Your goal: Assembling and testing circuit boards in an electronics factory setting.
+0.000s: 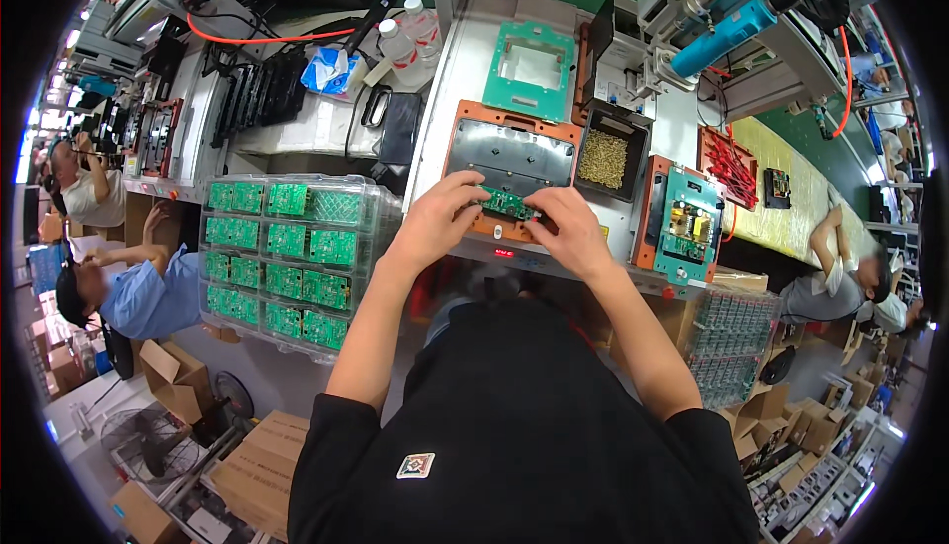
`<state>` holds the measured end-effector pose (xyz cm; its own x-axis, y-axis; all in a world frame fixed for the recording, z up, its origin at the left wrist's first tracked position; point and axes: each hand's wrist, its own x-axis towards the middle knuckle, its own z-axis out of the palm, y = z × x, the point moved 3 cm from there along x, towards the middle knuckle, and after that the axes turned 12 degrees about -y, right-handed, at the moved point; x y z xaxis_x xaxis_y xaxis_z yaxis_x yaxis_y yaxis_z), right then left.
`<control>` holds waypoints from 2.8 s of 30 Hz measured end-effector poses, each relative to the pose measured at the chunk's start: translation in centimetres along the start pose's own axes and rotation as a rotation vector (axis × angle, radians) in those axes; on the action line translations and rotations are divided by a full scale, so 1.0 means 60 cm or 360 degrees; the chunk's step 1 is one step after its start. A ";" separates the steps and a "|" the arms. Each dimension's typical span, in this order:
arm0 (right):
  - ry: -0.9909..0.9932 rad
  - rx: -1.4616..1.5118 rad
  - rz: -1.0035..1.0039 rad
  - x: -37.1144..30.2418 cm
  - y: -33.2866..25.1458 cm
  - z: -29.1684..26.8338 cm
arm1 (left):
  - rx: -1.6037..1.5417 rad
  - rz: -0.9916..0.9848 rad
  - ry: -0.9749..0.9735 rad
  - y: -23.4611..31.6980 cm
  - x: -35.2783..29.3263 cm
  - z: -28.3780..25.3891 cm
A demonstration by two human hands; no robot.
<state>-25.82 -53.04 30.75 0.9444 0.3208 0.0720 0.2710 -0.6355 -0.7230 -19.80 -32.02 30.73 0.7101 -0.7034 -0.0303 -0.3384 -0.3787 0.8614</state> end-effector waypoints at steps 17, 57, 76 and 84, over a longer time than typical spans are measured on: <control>0.0135 -0.0339 -0.0192 -0.027 -0.015 0.010 | -0.0069 -0.0070 0.0297 0.013 -0.034 0.028; -0.0194 0.0036 -0.0209 0.051 0.006 -0.007 | -0.1046 -0.1084 0.0376 -0.074 -0.021 0.064; -0.0178 -0.0559 0.0003 0.079 0.071 0.010 | -0.0071 -0.0564 0.0941 -0.116 0.021 0.003; -0.0125 -0.0056 0.0036 0.021 0.104 -0.004 | 0.1060 -0.1495 0.0881 -0.381 -0.060 -0.110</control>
<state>-22.89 -56.78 26.53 0.9333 0.3592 0.0011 0.2574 -0.6669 -0.6993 -10.57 -16.89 14.50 0.9506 0.2801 -0.1342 0.3028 -0.9320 0.1995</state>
